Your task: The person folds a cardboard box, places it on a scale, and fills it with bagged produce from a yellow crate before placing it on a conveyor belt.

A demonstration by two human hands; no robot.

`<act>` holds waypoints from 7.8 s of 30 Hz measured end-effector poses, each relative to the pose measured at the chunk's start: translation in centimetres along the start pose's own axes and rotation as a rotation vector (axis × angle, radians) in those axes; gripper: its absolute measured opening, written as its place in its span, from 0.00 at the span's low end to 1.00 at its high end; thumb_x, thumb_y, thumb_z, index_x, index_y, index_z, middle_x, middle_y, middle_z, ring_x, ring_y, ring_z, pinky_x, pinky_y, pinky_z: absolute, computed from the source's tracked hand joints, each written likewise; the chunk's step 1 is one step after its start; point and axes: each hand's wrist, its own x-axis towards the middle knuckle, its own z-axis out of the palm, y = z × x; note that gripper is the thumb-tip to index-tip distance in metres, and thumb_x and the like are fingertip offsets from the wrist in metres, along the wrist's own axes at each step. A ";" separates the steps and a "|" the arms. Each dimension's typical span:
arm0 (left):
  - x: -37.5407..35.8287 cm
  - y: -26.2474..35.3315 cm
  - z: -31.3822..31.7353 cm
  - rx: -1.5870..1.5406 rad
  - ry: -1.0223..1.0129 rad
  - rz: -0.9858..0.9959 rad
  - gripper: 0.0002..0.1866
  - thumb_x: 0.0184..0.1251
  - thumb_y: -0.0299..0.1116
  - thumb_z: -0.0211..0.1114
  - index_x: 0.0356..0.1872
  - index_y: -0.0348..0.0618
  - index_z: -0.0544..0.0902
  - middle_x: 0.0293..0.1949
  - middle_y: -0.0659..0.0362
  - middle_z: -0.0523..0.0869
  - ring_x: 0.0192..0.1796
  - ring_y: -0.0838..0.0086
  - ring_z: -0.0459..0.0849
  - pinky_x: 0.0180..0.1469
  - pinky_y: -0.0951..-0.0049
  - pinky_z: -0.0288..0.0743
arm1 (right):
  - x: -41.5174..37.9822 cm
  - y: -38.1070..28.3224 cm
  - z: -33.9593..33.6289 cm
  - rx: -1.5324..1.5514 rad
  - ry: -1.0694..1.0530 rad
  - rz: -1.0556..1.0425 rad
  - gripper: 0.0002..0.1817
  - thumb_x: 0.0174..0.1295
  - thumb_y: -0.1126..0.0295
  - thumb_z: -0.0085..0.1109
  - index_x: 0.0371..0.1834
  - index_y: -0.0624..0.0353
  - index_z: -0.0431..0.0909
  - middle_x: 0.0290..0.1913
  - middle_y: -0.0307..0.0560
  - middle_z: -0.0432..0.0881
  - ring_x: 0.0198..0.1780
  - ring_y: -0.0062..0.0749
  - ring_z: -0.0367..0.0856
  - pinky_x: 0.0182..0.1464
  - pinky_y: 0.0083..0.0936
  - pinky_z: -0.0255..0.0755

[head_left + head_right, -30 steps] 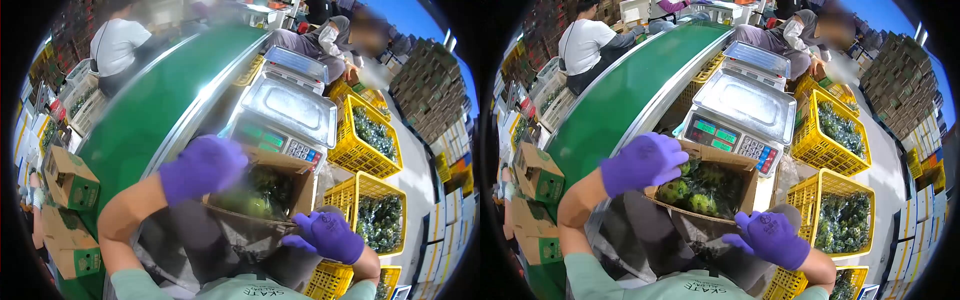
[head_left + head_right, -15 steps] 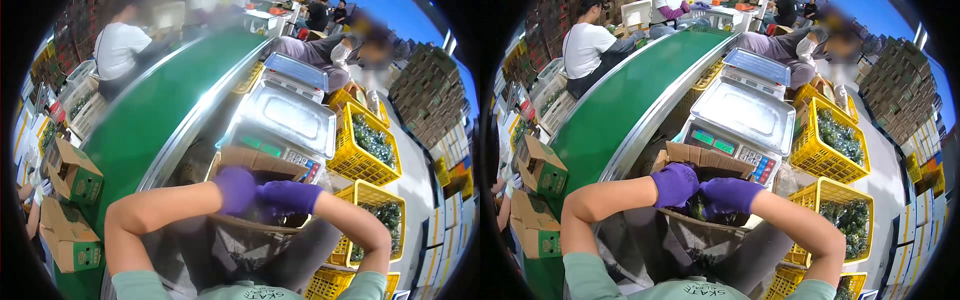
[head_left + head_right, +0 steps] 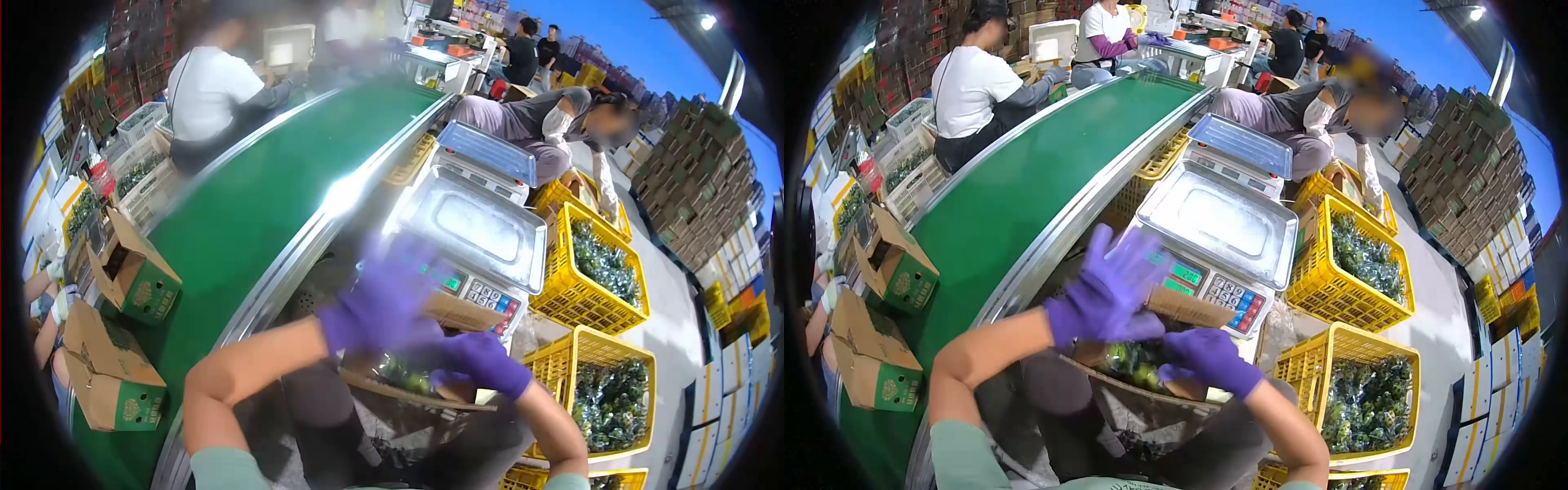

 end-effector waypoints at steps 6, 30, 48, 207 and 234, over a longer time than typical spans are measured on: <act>-0.8 0.8 5.3 0.096 0.131 0.100 0.44 0.54 0.59 0.63 0.69 0.41 0.66 0.59 0.46 0.71 0.61 0.53 0.69 0.62 0.47 0.60 | -0.4 -1.7 -5.0 0.579 -0.324 0.246 0.22 0.63 0.51 0.60 0.48 0.58 0.76 0.38 0.53 0.80 0.42 0.49 0.79 0.44 0.38 0.73; -2.1 1.6 4.4 -0.312 -0.415 -0.295 0.43 0.62 0.61 0.59 0.72 0.46 0.61 0.68 0.37 0.63 0.61 0.43 0.76 0.61 0.51 0.70 | -6.3 -9.2 8.7 -0.046 0.690 0.531 0.36 0.58 0.64 0.60 0.68 0.69 0.60 0.62 0.71 0.66 0.66 0.58 0.63 0.68 0.48 0.55; -3.9 3.8 3.0 -0.489 -0.220 -0.092 0.40 0.63 0.54 0.62 0.70 0.41 0.62 0.52 0.41 0.74 0.31 0.48 0.83 0.33 0.55 0.77 | -11.1 -9.5 20.2 1.566 1.106 0.723 0.32 0.68 0.49 0.51 0.65 0.64 0.64 0.61 0.54 0.72 0.61 0.46 0.73 0.63 0.43 0.69; 19.1 25.1 29.0 -2.130 -0.283 -0.689 0.31 0.69 0.50 0.58 0.66 0.42 0.69 0.60 0.51 0.77 0.58 0.58 0.79 0.60 0.55 0.75 | -55.6 28.3 10.4 0.245 0.189 2.100 0.42 0.36 0.38 0.75 0.58 0.45 0.78 0.69 0.47 0.65 0.68 0.50 0.66 0.62 0.54 0.69; 13.0 22.7 32.6 -2.471 -0.209 -0.812 0.38 0.64 0.64 0.54 0.66 0.45 0.70 0.61 0.51 0.76 0.60 0.58 0.76 0.61 0.57 0.72 | -32.8 16.4 -12.0 0.468 1.048 0.253 0.25 0.62 0.66 0.61 0.61 0.66 0.70 0.46 0.54 0.83 0.44 0.32 0.85 0.43 0.26 0.78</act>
